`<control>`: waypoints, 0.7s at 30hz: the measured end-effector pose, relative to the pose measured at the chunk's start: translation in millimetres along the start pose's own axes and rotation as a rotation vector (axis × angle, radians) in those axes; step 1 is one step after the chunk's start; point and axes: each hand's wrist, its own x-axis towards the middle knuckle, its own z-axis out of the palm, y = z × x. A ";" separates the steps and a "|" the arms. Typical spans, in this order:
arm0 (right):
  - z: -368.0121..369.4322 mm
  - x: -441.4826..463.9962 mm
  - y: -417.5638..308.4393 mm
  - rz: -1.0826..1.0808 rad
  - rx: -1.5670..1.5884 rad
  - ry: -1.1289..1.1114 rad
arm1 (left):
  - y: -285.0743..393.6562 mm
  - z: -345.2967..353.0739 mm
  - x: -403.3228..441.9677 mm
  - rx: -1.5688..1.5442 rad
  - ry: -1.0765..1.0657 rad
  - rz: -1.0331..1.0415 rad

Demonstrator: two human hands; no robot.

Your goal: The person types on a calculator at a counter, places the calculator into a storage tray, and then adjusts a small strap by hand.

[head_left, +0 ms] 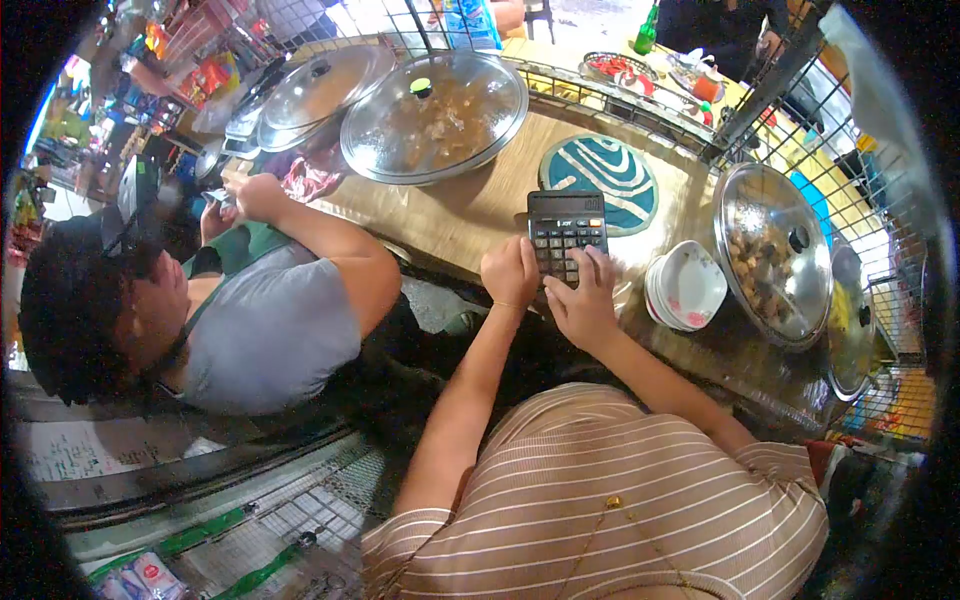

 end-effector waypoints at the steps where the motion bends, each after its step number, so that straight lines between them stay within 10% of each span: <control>1: 1.3 -0.9 0.5 0.007 0.006 0.003 | 0.1 -0.4 0.2 0.000 -0.002 0.004; 21: -12.6 -48.4 17.5 0.193 0.032 -0.010 | -4.3 7.2 -1.7 -0.002 0.047 0.033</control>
